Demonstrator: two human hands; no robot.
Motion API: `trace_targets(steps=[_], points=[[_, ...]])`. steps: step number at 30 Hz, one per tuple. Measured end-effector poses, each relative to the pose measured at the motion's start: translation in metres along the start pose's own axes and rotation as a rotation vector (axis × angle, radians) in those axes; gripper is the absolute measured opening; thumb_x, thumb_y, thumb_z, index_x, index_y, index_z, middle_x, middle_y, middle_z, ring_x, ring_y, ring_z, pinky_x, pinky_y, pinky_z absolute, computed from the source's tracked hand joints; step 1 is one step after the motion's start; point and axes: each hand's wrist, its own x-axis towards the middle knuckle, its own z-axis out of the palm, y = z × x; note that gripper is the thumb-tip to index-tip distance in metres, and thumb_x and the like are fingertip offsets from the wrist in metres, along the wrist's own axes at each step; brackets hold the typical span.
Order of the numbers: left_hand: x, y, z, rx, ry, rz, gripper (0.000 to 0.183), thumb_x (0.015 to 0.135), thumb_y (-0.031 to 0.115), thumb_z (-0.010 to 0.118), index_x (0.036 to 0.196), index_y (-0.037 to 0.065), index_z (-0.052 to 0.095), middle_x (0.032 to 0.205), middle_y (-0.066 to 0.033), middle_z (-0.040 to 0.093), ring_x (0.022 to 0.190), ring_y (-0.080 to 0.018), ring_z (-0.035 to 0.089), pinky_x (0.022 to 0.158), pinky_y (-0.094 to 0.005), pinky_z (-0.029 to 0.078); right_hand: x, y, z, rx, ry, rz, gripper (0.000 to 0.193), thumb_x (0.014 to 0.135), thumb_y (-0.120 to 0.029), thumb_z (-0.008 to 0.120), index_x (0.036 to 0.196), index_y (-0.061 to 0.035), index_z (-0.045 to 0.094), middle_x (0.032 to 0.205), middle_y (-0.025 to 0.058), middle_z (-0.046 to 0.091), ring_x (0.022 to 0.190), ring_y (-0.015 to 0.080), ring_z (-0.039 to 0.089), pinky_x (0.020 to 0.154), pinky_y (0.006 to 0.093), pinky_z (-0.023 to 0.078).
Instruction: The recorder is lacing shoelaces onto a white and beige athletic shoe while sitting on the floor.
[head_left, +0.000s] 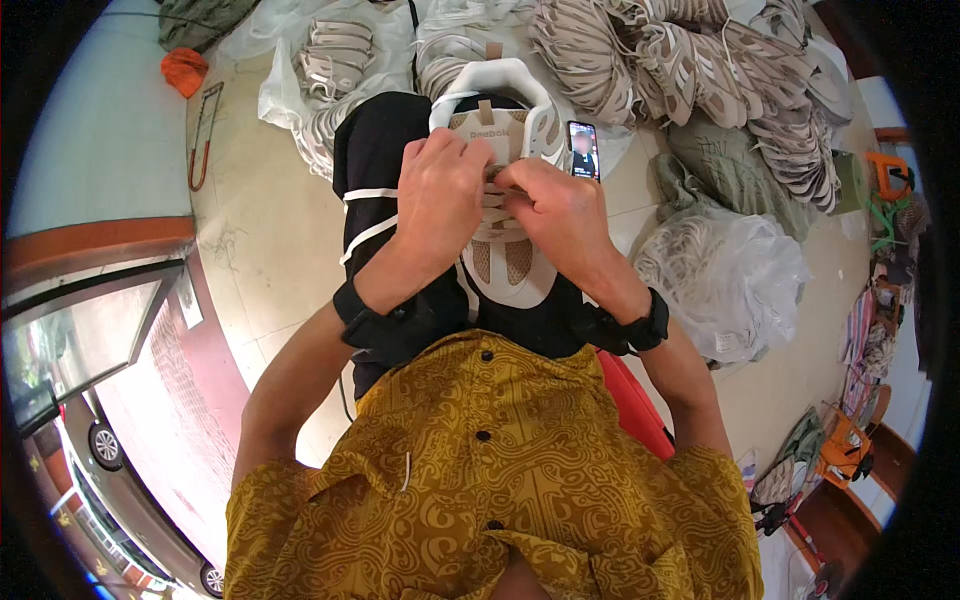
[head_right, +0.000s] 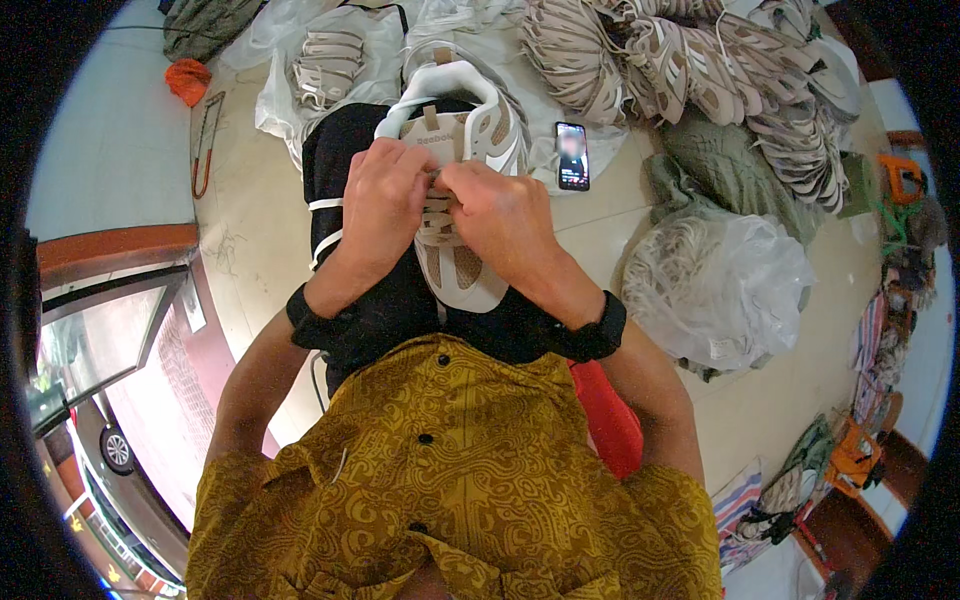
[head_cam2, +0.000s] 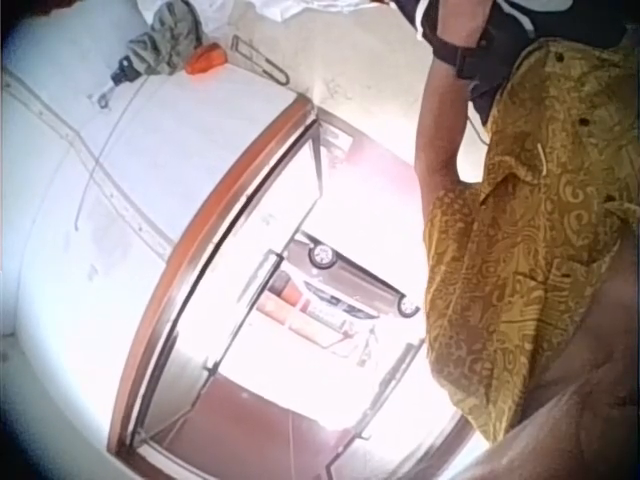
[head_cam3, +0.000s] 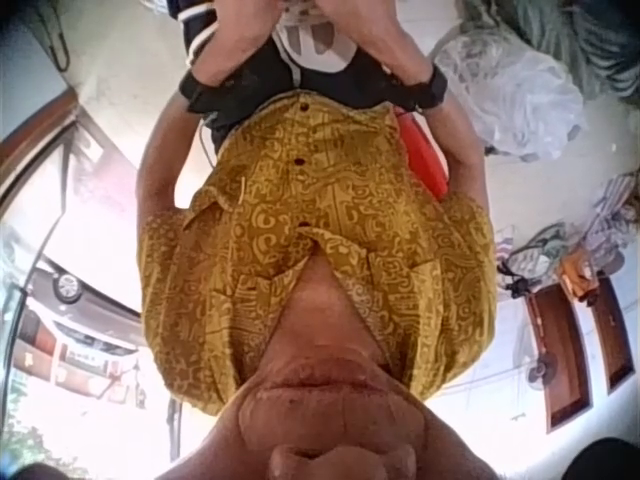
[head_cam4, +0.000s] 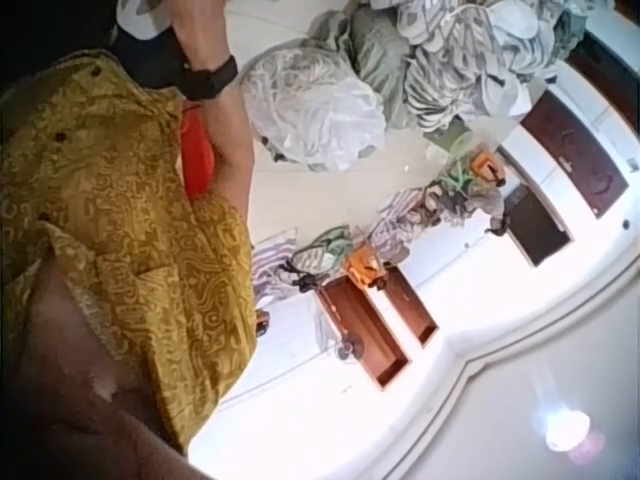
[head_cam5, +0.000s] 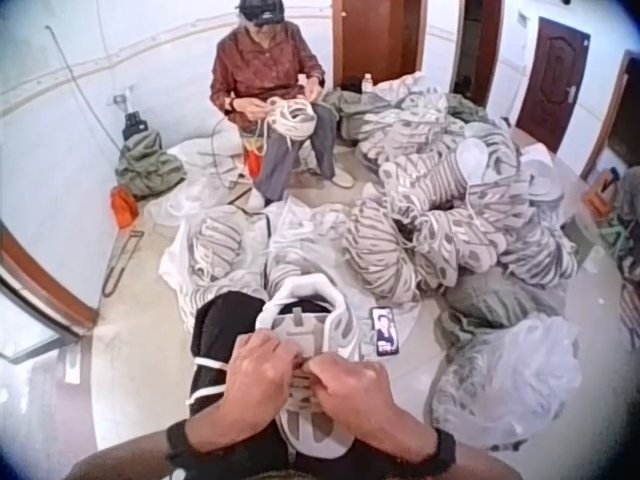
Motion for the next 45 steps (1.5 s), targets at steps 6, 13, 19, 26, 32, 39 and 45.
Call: trace_targets(steps=[6, 13, 19, 26, 32, 39, 45], points=[[0.001, 0.008, 0.008, -0.082, 0.053, -0.076, 0.016, 0.069, -0.002, 0.058, 0.083, 0.006, 0.058, 0.08, -0.0073, 0.058, 0.083, -0.0254, 0.055, 0.073, -0.0368, 0.039, -0.005, 0.0, 0.002, 0.08, 0.015, 0.039, 0.017, 0.067, -0.003, 0.057, 0.081, -0.0117, 0.058, 0.074, 0.0057, 0.062, 0.063, 0.0261, 0.061, 0.053, 0.0369, 0.048], [-0.011, 0.003, 0.006, -0.079, 0.083, -0.01, 0.017, 0.071, -0.001, 0.056, 0.087, 0.004, 0.057, 0.082, -0.0096, 0.059, 0.086, -0.0258, 0.056, 0.079, -0.0391, 0.04, 0.002, 0.001, -0.007, 0.093, -0.1, 0.039, 0.018, 0.072, -0.004, 0.058, 0.09, -0.0083, 0.06, 0.078, 0.0068, 0.063, 0.071, 0.0244, 0.063, 0.06, 0.0311, 0.049], [-0.015, 0.011, 0.0, -0.081, 0.07, -0.019, 0.019, 0.072, -0.003, 0.054, 0.091, 0.001, 0.057, 0.088, -0.0116, 0.06, 0.091, -0.0269, 0.056, 0.082, -0.0399, 0.04, 0.042, 0.002, -0.008, -0.144, -0.11, -0.113, 0.008, 0.075, -0.016, 0.054, 0.076, -0.0078, 0.054, 0.062, 0.01, 0.06, 0.056, 0.0265, 0.061, 0.047, 0.0381, 0.047], [-0.022, 0.006, -0.002, 0.008, -0.001, 0.112, 0.028, 0.063, -0.005, 0.054, 0.091, 0.0, 0.056, 0.095, -0.0119, 0.061, 0.098, -0.0267, 0.055, 0.084, -0.0404, 0.04, 0.038, 0.001, -0.002, -0.191, -0.117, -0.253, 0.011, 0.073, -0.016, 0.057, 0.08, -0.0075, 0.053, 0.064, 0.0089, 0.06, 0.056, 0.0265, 0.062, 0.044, 0.035, 0.046], [-0.015, 0.01, -0.003, 0.047, 0.018, 0.172, 0.027, 0.064, -0.006, 0.056, 0.091, -0.002, 0.056, 0.094, -0.0139, 0.06, 0.097, -0.0288, 0.055, 0.082, -0.0401, 0.041, 0.054, 0.009, -0.004, -0.24, -0.275, -0.177, 0.011, 0.073, -0.017, 0.057, 0.077, -0.0067, 0.056, 0.062, 0.0094, 0.061, 0.057, 0.0259, 0.063, 0.046, 0.0356, 0.047], [-0.024, 0.003, -0.003, 0.087, -0.049, 0.162, 0.027, 0.063, -0.004, 0.058, 0.089, -0.003, 0.056, 0.093, -0.0154, 0.059, 0.093, -0.0307, 0.054, 0.081, -0.0406, 0.041, 0.052, 0.001, 0.003, -0.264, -0.254, -0.346, 0.011, 0.071, -0.017, 0.057, 0.074, -0.006, 0.057, 0.061, 0.0093, 0.061, 0.058, 0.0253, 0.064, 0.047, 0.0366, 0.047], [-0.026, 0.002, -0.001, 0.07, -0.068, 0.174, 0.026, 0.063, -0.005, 0.057, 0.089, -0.003, 0.056, 0.09, -0.0151, 0.057, 0.088, -0.0311, 0.054, 0.079, -0.0412, 0.041, 0.056, 0.004, 0.007, -0.264, -0.321, -0.407, 0.012, 0.07, -0.017, 0.058, 0.068, -0.005, 0.057, 0.058, 0.0095, 0.06, 0.054, 0.0248, 0.063, 0.045, 0.0356, 0.046]])
